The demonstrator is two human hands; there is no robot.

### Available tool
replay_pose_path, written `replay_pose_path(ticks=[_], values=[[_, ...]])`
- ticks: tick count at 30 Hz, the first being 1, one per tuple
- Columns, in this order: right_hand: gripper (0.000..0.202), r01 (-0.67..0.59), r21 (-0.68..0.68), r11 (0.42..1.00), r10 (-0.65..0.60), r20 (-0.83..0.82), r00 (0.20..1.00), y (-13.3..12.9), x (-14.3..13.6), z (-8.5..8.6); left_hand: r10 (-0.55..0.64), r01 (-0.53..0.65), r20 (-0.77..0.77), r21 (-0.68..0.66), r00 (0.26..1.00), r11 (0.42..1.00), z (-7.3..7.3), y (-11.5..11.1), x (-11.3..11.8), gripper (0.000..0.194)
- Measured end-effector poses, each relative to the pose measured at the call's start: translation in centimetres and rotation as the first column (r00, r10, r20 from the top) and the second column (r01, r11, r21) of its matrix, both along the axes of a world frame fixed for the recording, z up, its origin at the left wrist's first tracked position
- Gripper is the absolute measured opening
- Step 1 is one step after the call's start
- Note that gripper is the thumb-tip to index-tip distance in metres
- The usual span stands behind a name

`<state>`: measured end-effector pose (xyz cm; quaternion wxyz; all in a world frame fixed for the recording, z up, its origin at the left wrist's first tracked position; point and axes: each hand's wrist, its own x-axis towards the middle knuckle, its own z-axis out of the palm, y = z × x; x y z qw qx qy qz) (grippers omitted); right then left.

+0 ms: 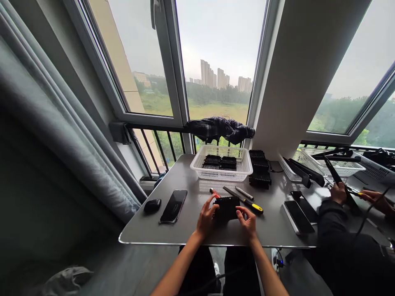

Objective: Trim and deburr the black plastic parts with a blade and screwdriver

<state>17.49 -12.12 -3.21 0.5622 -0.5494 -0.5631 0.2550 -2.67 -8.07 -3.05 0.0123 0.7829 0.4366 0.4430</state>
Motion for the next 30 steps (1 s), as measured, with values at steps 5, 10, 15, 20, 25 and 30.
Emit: replay_pose_path(ticks=[5, 10, 15, 20, 25, 30], values=[[0.04, -0.007, 0.022, 1.0, 0.007, -0.004, 1.0, 0.1, -0.1, -0.1, 0.039, -0.036, 0.054, -0.056, 0.998, 0.998, 0.7, 0.1, 0.1, 0.032], [0.041, -0.028, 0.002, 1.0, 0.028, 0.012, 1.0, 0.2, 0.1, -0.2, 0.09, -0.08, 0.071, -0.132, 0.993, 0.988, 0.8, 0.1, 0.3, 0.039], [0.039, -0.032, -0.027, 0.999, 0.033, 0.013, 0.999, 0.0, 0.5, -0.5, 0.136, -0.125, 0.038, -0.212, 0.99, 0.969, 0.0, 0.2, 0.4, 0.027], [0.037, -0.032, -0.018, 0.999, 0.033, 0.029, 0.999, 0.0, 0.6, -0.6, 0.141, -0.131, 0.023, -0.242, 0.99, 0.961, -0.4, 0.2, 0.3, 0.028], [0.035, 0.012, 0.011, 1.0, -0.012, 0.048, 0.999, 0.0, 0.7, -0.9, 0.078, -0.069, 0.028, -0.227, 0.997, 0.972, -0.6, 0.2, 0.4, 0.036], [0.037, 0.071, 0.034, 0.997, -0.072, 0.048, 0.996, 0.0, 0.7, -1.3, -0.004, 0.009, 0.026, -0.188, 1.0, 0.982, -0.8, 0.1, 0.4, 0.053]])
